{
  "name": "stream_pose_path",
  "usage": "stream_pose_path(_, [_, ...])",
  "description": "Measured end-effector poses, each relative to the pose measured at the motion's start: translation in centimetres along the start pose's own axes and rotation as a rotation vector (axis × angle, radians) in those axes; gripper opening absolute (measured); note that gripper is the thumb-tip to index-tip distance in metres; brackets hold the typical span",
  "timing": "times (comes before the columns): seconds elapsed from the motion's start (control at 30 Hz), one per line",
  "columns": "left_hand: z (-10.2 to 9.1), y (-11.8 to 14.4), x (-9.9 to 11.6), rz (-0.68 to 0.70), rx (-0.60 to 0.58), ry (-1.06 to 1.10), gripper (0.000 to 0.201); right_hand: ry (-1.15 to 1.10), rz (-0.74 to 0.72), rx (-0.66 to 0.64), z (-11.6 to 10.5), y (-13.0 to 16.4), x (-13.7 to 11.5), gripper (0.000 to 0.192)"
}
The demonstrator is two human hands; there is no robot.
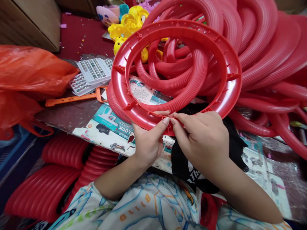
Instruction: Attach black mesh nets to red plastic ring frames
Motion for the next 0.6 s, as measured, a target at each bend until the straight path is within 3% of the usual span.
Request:
stream_pose_path(0.1, [-0.3, -0.4, 0.3, 0.063, -0.003, 0.014, 0.073, -0.031, 0.000, -0.017, 0.0, 0.0, -0.1, 0.022])
stream_pose_path(0.2, [-0.4, -0.5, 0.5, 0.103, -0.053, -0.007, 0.076, -0.049, 0.006, -0.020, -0.1, 0.1, -0.1, 0.020])
stream_pose_path(0.6, [-0.4, -0.8, 1.3, 0.156, -0.076, -0.067, 0.038, -0.075, -0.034, -0.026, -0.7, 0.2, -0.3, 0.020])
Point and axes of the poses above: each hand's wrist, its own y-axis away from the middle knuckle, its own z-axis out of the palm, x = y × z, the point moved 4 cm from there along -y, towards the middle knuckle
